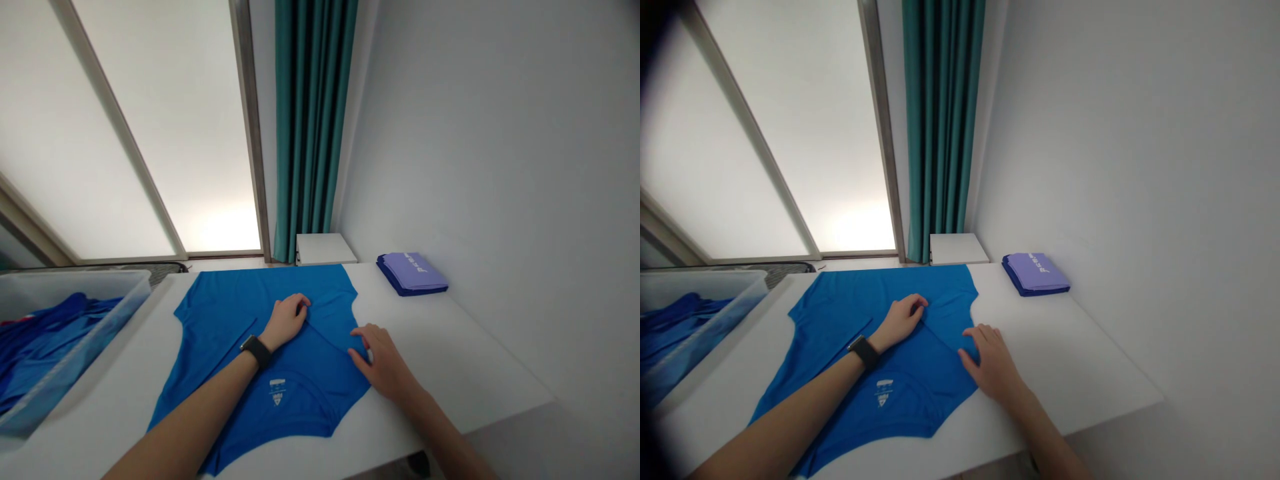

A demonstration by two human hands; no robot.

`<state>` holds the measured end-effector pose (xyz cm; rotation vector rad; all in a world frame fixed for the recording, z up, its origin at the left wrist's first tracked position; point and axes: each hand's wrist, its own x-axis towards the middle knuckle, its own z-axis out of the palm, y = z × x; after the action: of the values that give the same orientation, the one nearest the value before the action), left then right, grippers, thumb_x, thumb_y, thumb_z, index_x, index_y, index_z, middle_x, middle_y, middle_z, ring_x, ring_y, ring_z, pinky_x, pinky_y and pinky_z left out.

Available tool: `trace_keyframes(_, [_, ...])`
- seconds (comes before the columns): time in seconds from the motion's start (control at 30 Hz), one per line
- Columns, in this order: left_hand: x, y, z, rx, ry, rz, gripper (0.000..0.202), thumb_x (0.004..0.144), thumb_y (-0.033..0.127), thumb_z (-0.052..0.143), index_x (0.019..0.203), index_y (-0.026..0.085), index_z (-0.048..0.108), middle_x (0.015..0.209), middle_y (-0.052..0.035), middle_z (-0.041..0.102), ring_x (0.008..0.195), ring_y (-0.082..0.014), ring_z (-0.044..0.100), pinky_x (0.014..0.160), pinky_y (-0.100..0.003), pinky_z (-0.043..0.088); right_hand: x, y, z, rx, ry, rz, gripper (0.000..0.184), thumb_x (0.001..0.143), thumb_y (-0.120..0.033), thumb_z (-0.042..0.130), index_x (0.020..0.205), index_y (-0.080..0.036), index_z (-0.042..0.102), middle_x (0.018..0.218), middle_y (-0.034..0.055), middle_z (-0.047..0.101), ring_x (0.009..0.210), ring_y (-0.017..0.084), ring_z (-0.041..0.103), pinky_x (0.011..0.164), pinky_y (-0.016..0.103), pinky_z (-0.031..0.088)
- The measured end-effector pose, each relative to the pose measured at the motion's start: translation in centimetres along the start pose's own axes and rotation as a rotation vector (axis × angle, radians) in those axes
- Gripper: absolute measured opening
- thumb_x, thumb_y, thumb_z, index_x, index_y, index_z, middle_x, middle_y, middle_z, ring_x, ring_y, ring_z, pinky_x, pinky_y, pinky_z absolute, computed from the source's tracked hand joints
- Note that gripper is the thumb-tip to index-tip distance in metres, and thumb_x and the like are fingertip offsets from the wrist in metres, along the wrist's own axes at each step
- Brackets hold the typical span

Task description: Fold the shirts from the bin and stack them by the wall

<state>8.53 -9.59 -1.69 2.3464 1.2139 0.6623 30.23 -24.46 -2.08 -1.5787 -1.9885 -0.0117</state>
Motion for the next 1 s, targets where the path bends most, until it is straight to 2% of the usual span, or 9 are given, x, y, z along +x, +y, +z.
trace_keyframes(0.13, [-0.1, 0.5, -0.4, -0.003, -0.019, -0.011, 0.018, 0.087, 0.018, 0.047, 0.097, 0.021, 0.061, 0.092, -0.0015, 0.068, 0.087, -0.0188, 0.063, 0.079, -0.032, 0.042, -2.3, -0.2, 0.5, -0.051, 0.031, 0.008, 0.026, 0.084, -0.021, 0.058, 0.109, -0.022, 0.051, 0.083, 0.0042, 0.060, 0.079, 0.023, 0.058, 0.074, 0.038, 0.042])
trace_keyframes(0.3, [-0.2, 0.5, -0.4, 0.046, -0.045, 0.001, 0.019, 0.088, 0.019, 0.046, 0.099, 0.022, 0.061, 0.092, -0.0025, 0.067, 0.087, -0.0201, 0.062, 0.082, -0.036, 0.040, -3.4, 0.2, 1.0, -0.084, 0.086, 0.066, 0.023, 0.079, -0.011, 0.053, 0.098, -0.023, 0.049, 0.078, 0.0016, 0.056, 0.071, 0.021, 0.055, 0.071, 0.036, 0.040])
trace_keyframes(0.47, [-0.1, 0.1, -0.1, 0.050, -0.030, 0.006, 0.020, 0.087, 0.016, 0.044, 0.098, 0.021, 0.060, 0.091, -0.0018, 0.066, 0.083, -0.0194, 0.061, 0.079, -0.035, 0.037, -3.5, -0.1, 0.6, -0.040, 0.021, 0.058, 0.022, 0.075, -0.004, 0.050, 0.084, -0.024, 0.048, 0.081, 0.0024, 0.056, 0.075, 0.020, 0.054, 0.072, 0.036, 0.041])
trace_keyframes(0.6, [-0.2, 0.1, 0.0, 0.065, -0.023, 0.004, 0.019, 0.086, 0.015, 0.045, 0.097, 0.021, 0.060, 0.089, -0.0017, 0.066, 0.084, -0.0194, 0.061, 0.078, -0.034, 0.037, -3.3, -0.9, -0.5, -0.010, -0.012, 0.004, 0.023, 0.074, -0.002, 0.051, 0.081, -0.024, 0.049, 0.086, 0.0046, 0.059, 0.082, 0.021, 0.055, 0.074, 0.036, 0.044])
trace_keyframes(0.77, [-0.2, 0.4, 0.1, 0.112, -0.037, 0.013, 0.019, 0.084, 0.016, 0.046, 0.095, 0.021, 0.060, 0.088, -0.0030, 0.066, 0.089, -0.0217, 0.060, 0.081, -0.036, 0.036, -3.7, -0.9, -1.6, 0.033, -0.051, -0.054, 0.021, 0.078, -0.003, 0.053, 0.082, -0.024, 0.054, 0.086, 0.0047, 0.062, 0.085, 0.022, 0.057, 0.076, 0.038, 0.047])
trace_keyframes(1.0, [-0.3, 0.6, 0.0, 0.122, -0.053, 0.010, 0.019, 0.084, 0.017, 0.045, 0.095, 0.021, 0.060, 0.090, -0.0040, 0.065, 0.089, -0.0222, 0.059, 0.082, -0.037, 0.036, -4.2, 0.3, -1.0, 0.124, 0.009, 0.002, 0.021, 0.089, -0.010, 0.047, 0.095, -0.024, 0.060, 0.091, 0.0071, 0.063, 0.086, 0.023, 0.058, 0.077, 0.041, 0.050])
